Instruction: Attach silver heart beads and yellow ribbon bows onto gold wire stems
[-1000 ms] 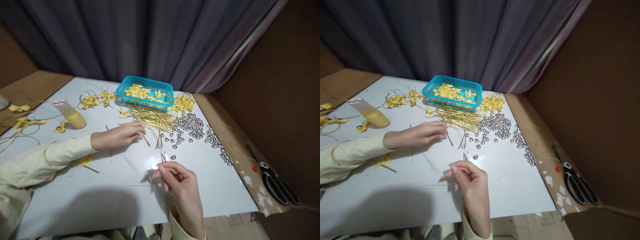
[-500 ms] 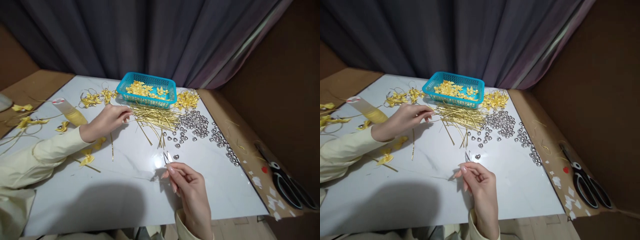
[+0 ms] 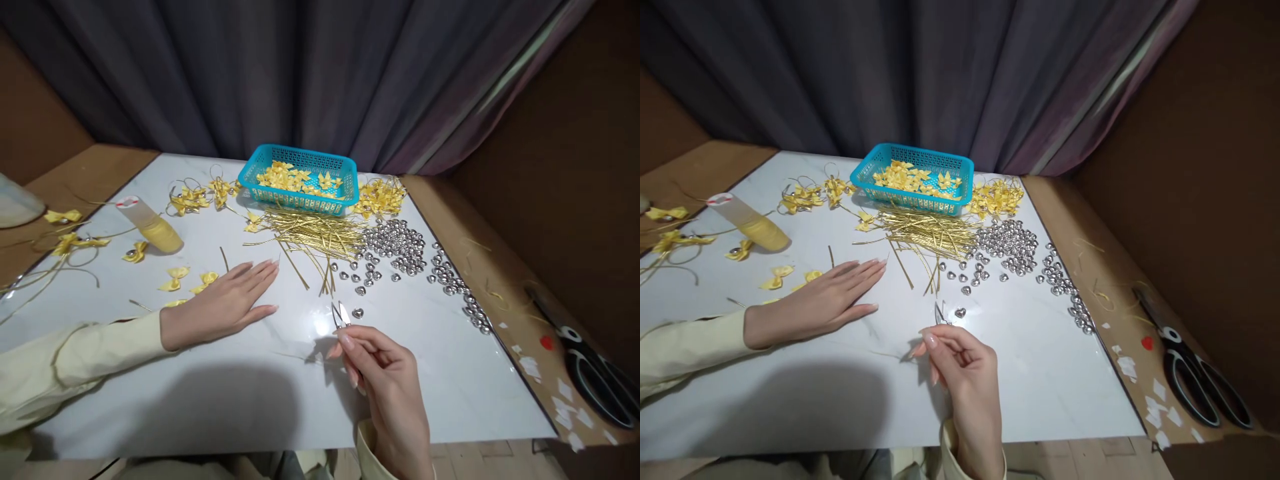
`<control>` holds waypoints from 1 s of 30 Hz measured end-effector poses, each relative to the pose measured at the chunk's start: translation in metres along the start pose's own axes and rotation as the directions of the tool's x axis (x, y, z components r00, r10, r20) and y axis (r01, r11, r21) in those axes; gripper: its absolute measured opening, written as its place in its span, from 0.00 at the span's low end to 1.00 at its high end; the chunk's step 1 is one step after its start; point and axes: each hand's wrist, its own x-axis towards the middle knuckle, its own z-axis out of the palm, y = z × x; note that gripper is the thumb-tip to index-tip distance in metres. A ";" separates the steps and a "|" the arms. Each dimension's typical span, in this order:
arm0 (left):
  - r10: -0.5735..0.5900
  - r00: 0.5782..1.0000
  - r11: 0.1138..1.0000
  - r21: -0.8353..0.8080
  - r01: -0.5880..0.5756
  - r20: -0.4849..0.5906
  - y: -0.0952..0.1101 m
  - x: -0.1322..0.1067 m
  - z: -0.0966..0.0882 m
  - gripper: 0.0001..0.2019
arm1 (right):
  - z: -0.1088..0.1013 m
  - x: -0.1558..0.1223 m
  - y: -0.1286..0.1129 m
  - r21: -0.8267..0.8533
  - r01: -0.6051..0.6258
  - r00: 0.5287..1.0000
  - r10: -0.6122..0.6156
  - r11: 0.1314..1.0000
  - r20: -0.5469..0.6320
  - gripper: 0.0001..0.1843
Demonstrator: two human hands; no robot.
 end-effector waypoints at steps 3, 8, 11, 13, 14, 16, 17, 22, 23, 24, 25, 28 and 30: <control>0.011 1.000 1.000 0.013 -0.011 0.000 -0.004 0.004 -0.007 0.34 | 0.000 0.000 0.000 -0.006 0.001 1.000 -0.001 1.000 0.005 0.09; 0.074 0.995 0.997 0.014 -0.075 0.063 -0.024 0.024 -0.008 0.35 | 0.001 0.000 0.000 -0.005 0.021 1.000 -0.021 1.000 0.004 0.10; 0.112 0.987 0.994 -0.011 -0.111 0.119 -0.023 0.015 -0.008 0.35 | 0.001 -0.001 0.000 -0.004 0.025 1.000 -0.025 1.000 -0.004 0.09; 0.143 0.983 0.990 -0.014 -0.143 0.118 -0.013 -0.003 -0.008 0.35 | 0.001 -0.002 0.000 -0.004 0.027 1.000 -0.027 1.000 -0.011 0.08; 0.167 0.980 0.986 -0.013 -0.166 0.110 -0.006 -0.014 -0.008 0.35 | 0.001 -0.002 0.000 -0.003 0.027 1.000 -0.027 1.000 -0.013 0.08; 0.223 0.972 0.975 -0.013 -0.222 0.069 0.009 -0.038 -0.010 0.32 | 0.001 -0.002 0.000 -0.004 0.028 0.999 -0.028 1.000 -0.021 0.08; 0.249 0.966 0.968 -0.015 -0.249 0.064 0.016 -0.048 -0.011 0.31 | 0.001 -0.002 0.000 -0.006 0.026 0.999 -0.026 1.000 -0.025 0.07; 0.255 0.967 0.967 0.020 -0.255 -0.011 0.044 -0.080 -0.009 0.25 | 0.000 -0.002 0.001 -0.025 0.041 0.999 -0.041 0.999 -0.011 0.07; 0.254 0.967 0.967 0.035 -0.253 -0.035 0.047 -0.084 -0.007 0.25 | 0.000 -0.002 0.002 -0.028 0.050 0.999 -0.050 0.998 -0.008 0.07; 0.253 0.966 0.967 0.053 -0.250 -0.059 0.049 -0.087 -0.005 0.24 | 0.000 -0.001 0.002 -0.033 0.056 0.998 -0.057 0.998 -0.009 0.07; 0.252 0.964 0.966 0.071 -0.247 -0.081 0.051 -0.089 -0.003 0.23 | 0.000 -0.001 0.003 -0.036 0.061 0.998 -0.062 0.997 -0.008 0.07; 0.235 0.966 0.969 0.102 -0.225 -0.107 0.053 -0.099 0.001 0.23 | 0.000 -0.001 0.003 -0.037 0.069 0.998 -0.069 0.997 -0.010 0.08; 0.230 0.968 0.970 0.096 -0.221 -0.097 0.053 -0.106 0.002 0.23 | -0.001 -0.001 0.004 -0.031 0.072 0.997 -0.073 0.997 -0.013 0.08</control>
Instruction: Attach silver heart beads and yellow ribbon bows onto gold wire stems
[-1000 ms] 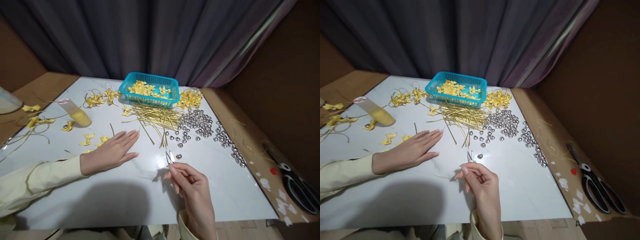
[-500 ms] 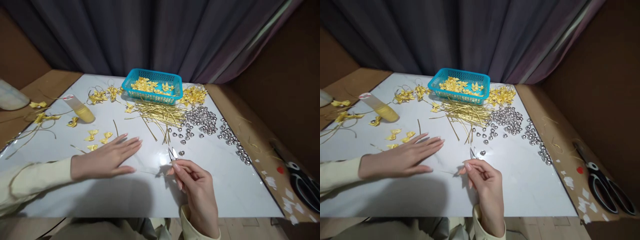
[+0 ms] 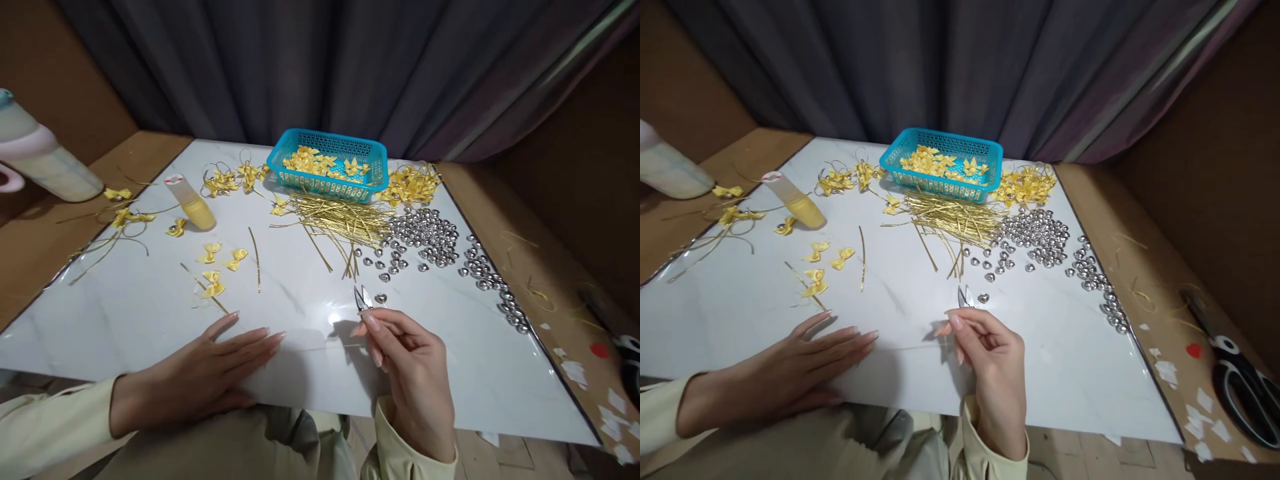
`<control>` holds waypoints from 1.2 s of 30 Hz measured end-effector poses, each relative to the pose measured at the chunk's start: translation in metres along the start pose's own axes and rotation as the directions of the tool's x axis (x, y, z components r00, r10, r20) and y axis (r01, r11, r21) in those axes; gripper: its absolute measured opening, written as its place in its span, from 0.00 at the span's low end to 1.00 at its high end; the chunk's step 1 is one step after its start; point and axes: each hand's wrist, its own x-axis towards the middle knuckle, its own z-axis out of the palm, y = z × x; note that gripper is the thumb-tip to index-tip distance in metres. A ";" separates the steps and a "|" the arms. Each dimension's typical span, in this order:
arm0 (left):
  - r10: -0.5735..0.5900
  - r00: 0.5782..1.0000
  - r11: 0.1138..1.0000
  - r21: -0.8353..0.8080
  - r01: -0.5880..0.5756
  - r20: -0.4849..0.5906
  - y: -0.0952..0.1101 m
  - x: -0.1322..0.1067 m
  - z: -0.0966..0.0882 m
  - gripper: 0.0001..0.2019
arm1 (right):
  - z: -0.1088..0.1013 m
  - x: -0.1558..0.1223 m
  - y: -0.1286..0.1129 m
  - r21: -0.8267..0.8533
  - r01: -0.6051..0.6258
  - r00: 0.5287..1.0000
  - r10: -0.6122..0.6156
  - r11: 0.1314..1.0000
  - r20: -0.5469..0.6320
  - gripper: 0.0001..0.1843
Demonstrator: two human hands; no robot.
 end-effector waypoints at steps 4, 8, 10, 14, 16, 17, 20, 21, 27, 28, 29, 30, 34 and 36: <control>0.015 0.999 1.000 -0.013 -0.015 0.033 0.005 -0.013 0.002 0.23 | -0.001 0.000 0.001 -0.005 0.003 1.000 -0.003 1.000 -0.015 0.09; 0.018 0.999 0.999 -0.036 -0.017 0.027 0.012 -0.021 0.011 0.21 | 0.001 0.001 0.002 -0.012 0.024 0.999 -0.025 1.000 -0.040 0.10; 0.031 0.999 0.998 -0.056 -0.032 -0.008 0.014 -0.024 0.014 0.20 | 0.001 0.002 0.002 -0.012 0.032 0.999 -0.032 0.999 -0.031 0.10; 0.103 0.990 0.985 -0.125 -0.115 -0.097 0.014 -0.025 0.013 0.22 | 0.001 0.003 0.003 -0.014 0.044 0.999 -0.044 0.999 -0.022 0.10; 0.119 0.983 0.972 -0.184 -0.144 -0.140 0.014 -0.024 0.013 0.24 | 0.001 0.003 0.003 -0.016 0.052 0.998 -0.053 0.998 -0.023 0.10; 0.114 0.979 0.967 -0.208 -0.148 -0.169 0.015 -0.024 0.015 0.23 | 0.001 0.003 0.003 -0.016 0.055 0.998 -0.056 0.998 -0.025 0.10; 0.081 0.966 0.962 -0.234 -0.140 -0.247 0.020 -0.027 0.027 0.23 | 0.001 0.003 0.003 -0.021 0.053 0.998 -0.054 0.998 -0.033 0.11; 0.076 0.961 0.963 -0.231 -0.141 -0.267 0.022 -0.030 0.032 0.23 | 0.002 0.003 0.003 -0.025 0.051 0.998 -0.052 0.998 -0.035 0.11; -0.147 0.941 0.909 -0.417 0.007 -0.305 0.037 -0.038 0.038 0.20 | 0.002 0.004 0.004 -0.043 0.053 0.998 -0.055 0.998 -0.039 0.12; -0.231 0.923 0.874 -0.483 0.057 -0.308 0.037 -0.035 0.033 0.18 | 0.003 0.004 0.004 -0.047 0.051 0.998 -0.053 0.998 -0.036 0.12; -0.307 0.900 0.833 -0.544 0.097 -0.310 0.036 -0.030 0.025 0.17 | 0.003 0.004 0.003 -0.050 0.049 0.998 -0.051 0.998 -0.030 0.12; -0.366 0.878 0.803 -0.582 0.129 -0.310 0.035 -0.022 0.017 0.15 | 0.003 0.003 0.003 -0.052 0.047 0.999 -0.048 0.998 -0.022 0.12; -0.748 0.650 0.406 -0.867 0.289 -0.133 0.024 0.020 -0.014 0.08 | 0.005 0.001 -0.001 -0.055 0.021 1.000 -0.020 0.998 0.012 0.12; -0.777 0.603 -0.049 -0.973 0.225 0.179 0.021 0.043 -0.022 0.10 | 0.006 0.000 -0.002 -0.053 0.004 1.000 -0.003 0.999 0.025 0.13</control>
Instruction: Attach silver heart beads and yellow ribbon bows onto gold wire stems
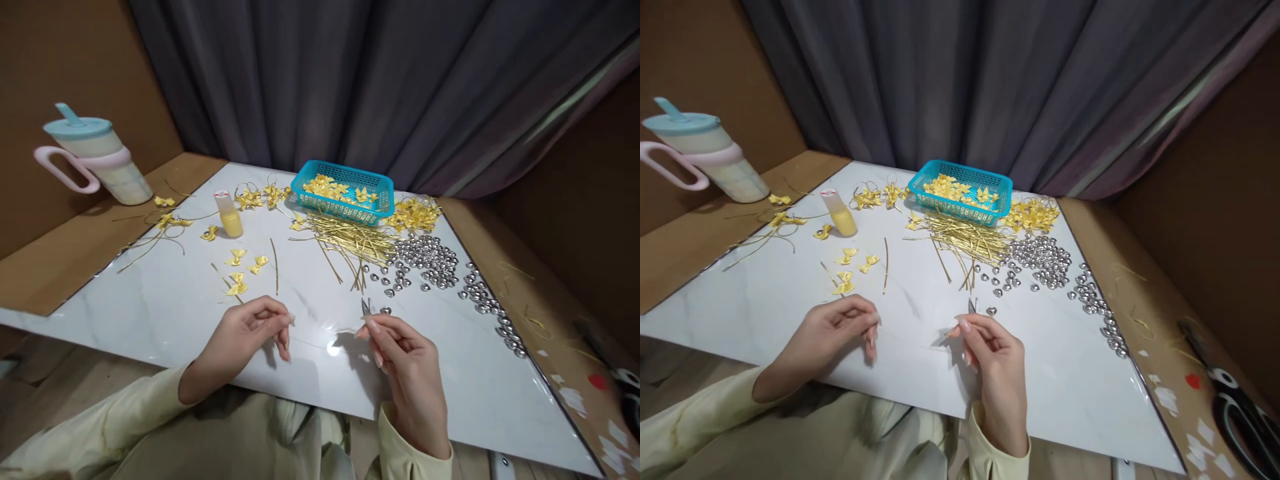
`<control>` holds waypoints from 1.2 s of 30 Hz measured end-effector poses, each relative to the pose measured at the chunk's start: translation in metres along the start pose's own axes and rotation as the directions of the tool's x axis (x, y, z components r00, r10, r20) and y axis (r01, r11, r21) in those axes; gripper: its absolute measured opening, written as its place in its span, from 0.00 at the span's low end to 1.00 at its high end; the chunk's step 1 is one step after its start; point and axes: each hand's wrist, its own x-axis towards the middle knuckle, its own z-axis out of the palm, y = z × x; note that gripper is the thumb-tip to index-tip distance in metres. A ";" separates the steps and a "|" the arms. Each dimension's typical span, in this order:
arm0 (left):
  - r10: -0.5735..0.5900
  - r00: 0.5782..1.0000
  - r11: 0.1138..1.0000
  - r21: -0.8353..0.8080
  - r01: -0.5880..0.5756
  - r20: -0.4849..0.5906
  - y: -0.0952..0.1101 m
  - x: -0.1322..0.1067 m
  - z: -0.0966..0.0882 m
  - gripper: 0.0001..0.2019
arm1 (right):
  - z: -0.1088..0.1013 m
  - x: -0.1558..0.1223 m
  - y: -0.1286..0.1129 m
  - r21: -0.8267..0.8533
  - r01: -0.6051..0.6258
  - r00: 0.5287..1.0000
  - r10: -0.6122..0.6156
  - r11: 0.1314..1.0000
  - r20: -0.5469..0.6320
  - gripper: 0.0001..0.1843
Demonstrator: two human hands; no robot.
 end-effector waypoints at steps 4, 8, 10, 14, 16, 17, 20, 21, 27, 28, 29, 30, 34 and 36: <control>-0.305 0.907 0.831 -0.384 0.402 0.290 0.006 0.021 0.023 0.18 | 0.000 -0.001 -0.002 0.013 0.006 0.999 -0.006 1.000 0.031 0.11; -0.389 0.838 0.742 -0.410 0.531 0.382 0.001 0.030 0.029 0.19 | -0.001 -0.002 -0.002 0.042 0.017 0.998 -0.019 0.999 0.052 0.11; -0.400 0.840 0.766 -0.371 0.526 0.365 0.000 0.031 0.027 0.17 | -0.003 -0.002 -0.001 0.056 0.022 0.998 -0.025 0.998 0.063 0.10; -0.363 0.861 0.819 -0.318 0.477 0.358 0.002 0.032 0.024 0.16 | -0.006 -0.002 0.002 0.061 0.041 0.996 -0.045 0.997 0.076 0.10; -0.360 0.869 0.815 -0.339 0.470 0.339 0.002 0.033 0.025 0.18 | -0.007 -0.002 0.002 0.057 0.046 0.996 -0.050 0.997 0.076 0.10; -0.367 0.872 0.804 -0.361 0.473 0.325 0.002 0.033 0.026 0.19 | -0.007 -0.002 0.003 0.055 0.047 0.996 -0.051 0.997 0.078 0.10; -0.394 0.873 0.750 -0.448 0.486 0.286 0.000 0.034 0.028 0.20 | -0.007 -0.002 0.003 0.051 0.047 0.995 -0.051 0.998 0.083 0.10; -0.398 0.875 0.740 -0.467 0.485 0.277 0.000 0.034 0.029 0.20 | -0.007 -0.002 0.003 0.050 0.049 0.995 -0.053 0.998 0.083 0.10; -0.416 0.880 0.738 -0.479 0.475 0.230 -0.005 0.034 0.025 0.19 | -0.007 -0.002 0.003 0.048 0.044 0.996 -0.048 0.998 0.072 0.10; -0.415 0.879 0.735 -0.483 0.476 0.235 -0.006 0.034 0.025 0.19 | -0.007 -0.002 0.003 0.049 0.042 0.996 -0.046 0.998 0.071 0.10; -0.409 0.880 0.732 -0.489 0.475 0.242 -0.007 0.034 0.024 0.18 | -0.007 -0.002 0.003 0.051 0.042 0.997 -0.046 0.998 0.069 0.10; -0.399 0.882 0.730 -0.495 0.471 0.251 -0.009 0.034 0.024 0.17 | -0.006 -0.002 0.003 0.052 0.043 0.997 -0.046 0.998 0.067 0.10; -0.351 0.898 0.757 -0.485 0.439 0.266 -0.011 0.034 0.023 0.11 | -0.005 -0.002 0.002 0.068 0.040 0.997 -0.044 0.997 0.066 0.10; -0.337 0.904 0.779 -0.462 0.424 0.262 -0.009 0.033 0.022 0.10 | -0.006 -0.002 0.002 0.076 0.024 0.998 -0.029 0.997 0.064 0.11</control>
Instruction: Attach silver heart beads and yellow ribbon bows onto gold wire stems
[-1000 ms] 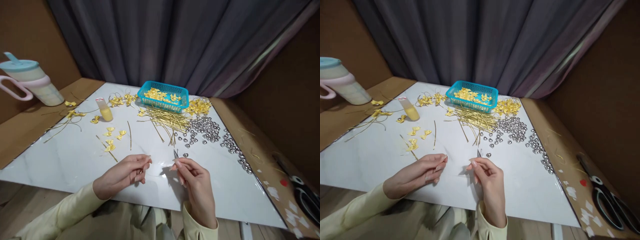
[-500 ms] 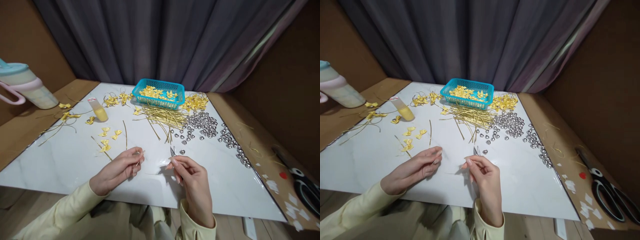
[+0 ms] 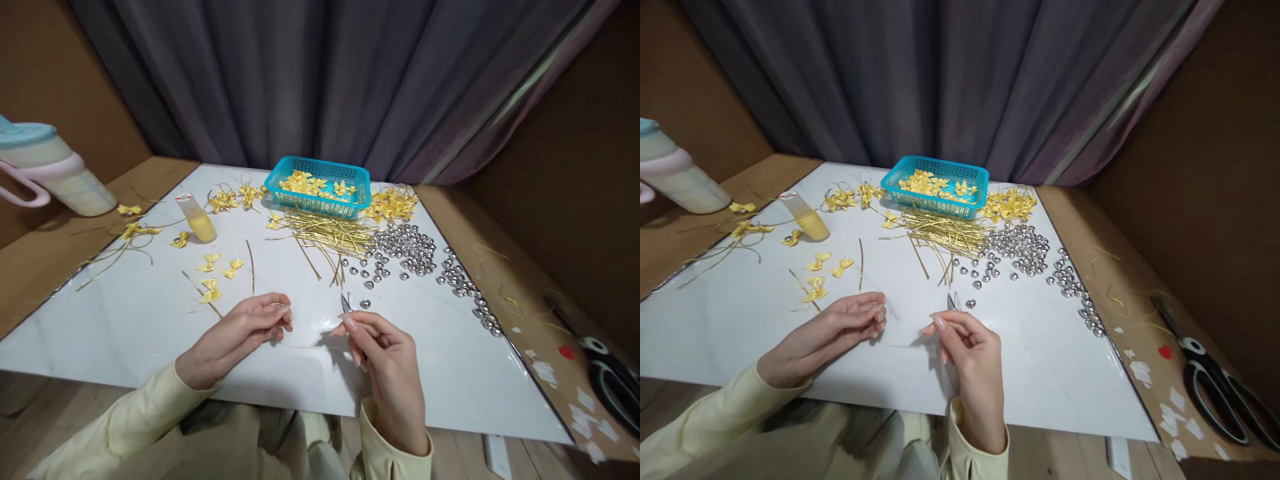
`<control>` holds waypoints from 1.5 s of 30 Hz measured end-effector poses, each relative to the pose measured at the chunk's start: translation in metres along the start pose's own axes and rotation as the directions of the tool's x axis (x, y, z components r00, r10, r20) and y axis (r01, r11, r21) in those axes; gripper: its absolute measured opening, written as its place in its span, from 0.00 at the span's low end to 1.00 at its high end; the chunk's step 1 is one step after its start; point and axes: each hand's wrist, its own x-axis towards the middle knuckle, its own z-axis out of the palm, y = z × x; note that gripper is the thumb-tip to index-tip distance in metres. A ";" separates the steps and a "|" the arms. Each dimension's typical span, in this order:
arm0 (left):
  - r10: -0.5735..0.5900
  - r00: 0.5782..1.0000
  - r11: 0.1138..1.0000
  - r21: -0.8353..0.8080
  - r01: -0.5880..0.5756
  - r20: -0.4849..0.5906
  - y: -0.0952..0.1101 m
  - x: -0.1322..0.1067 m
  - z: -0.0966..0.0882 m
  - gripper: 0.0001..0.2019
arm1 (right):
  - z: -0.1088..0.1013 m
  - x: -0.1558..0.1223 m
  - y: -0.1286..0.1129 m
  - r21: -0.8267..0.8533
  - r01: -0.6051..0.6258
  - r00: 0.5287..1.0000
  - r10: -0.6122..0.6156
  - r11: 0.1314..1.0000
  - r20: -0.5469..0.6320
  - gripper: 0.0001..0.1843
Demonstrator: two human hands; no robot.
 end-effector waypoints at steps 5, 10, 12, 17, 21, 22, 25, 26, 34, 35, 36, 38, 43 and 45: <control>0.073 0.996 0.991 0.112 -0.078 0.042 0.005 -0.003 0.006 0.10 | 0.002 0.000 -0.002 0.021 -0.048 0.998 0.047 0.999 0.048 0.11; 0.111 0.984 0.964 0.226 -0.141 0.142 0.005 0.001 0.013 0.12 | 0.013 -0.004 -0.004 0.054 -0.100 0.988 0.092 0.994 0.128 0.09; 0.122 0.979 0.953 0.256 -0.161 0.161 0.005 0.002 0.015 0.12 | 0.017 -0.005 -0.004 0.059 -0.106 0.981 0.095 0.993 0.168 0.08; 0.120 0.984 0.940 0.302 -0.155 0.133 0.006 0.002 0.020 0.09 | 0.020 -0.005 -0.002 0.073 -0.104 0.972 0.086 0.992 0.216 0.05; 0.068 0.992 0.951 0.294 -0.097 0.108 0.006 0.001 0.021 0.08 | 0.019 -0.005 -0.002 0.057 -0.111 0.970 0.095 0.992 0.225 0.06; 0.057 0.992 0.953 0.290 -0.088 0.116 0.006 0.001 0.022 0.08 | 0.019 -0.005 -0.002 0.053 -0.114 0.970 0.099 0.992 0.224 0.06; 0.019 0.988 0.958 0.279 -0.063 0.154 0.007 0.002 0.022 0.09 | 0.020 -0.006 -0.002 0.052 -0.115 0.970 0.101 0.992 0.221 0.06; 0.012 0.986 0.959 0.276 -0.058 0.165 0.007 0.002 0.023 0.09 | 0.020 -0.006 -0.003 0.055 -0.114 0.971 0.100 0.992 0.219 0.06; -0.017 0.985 0.955 0.294 -0.035 0.170 0.009 0.002 0.024 0.09 | 0.021 -0.005 -0.002 0.109 -0.106 0.965 0.076 0.988 0.251 0.06; -0.015 0.985 0.955 0.294 -0.038 0.174 0.008 0.002 0.023 0.09 | 0.021 -0.005 -0.002 0.110 -0.108 0.965 0.077 0.988 0.252 0.06; -0.013 0.984 0.955 0.293 -0.040 0.177 0.008 0.002 0.022 0.09 | 0.021 -0.005 -0.001 0.108 -0.105 0.965 0.075 0.989 0.253 0.06; -0.011 0.983 0.957 0.286 -0.042 0.181 0.008 0.002 0.022 0.08 | 0.020 -0.005 -0.001 0.106 -0.098 0.966 0.069 0.990 0.251 0.05; -0.015 0.986 0.962 0.271 -0.031 0.169 0.008 0.002 0.023 0.09 | 0.021 -0.005 -0.002 0.129 -0.113 0.963 0.077 0.985 0.257 0.05; -0.018 0.985 0.962 0.273 -0.030 0.169 0.008 0.003 0.024 0.09 | 0.022 -0.005 -0.003 0.124 -0.110 0.964 0.075 0.986 0.257 0.05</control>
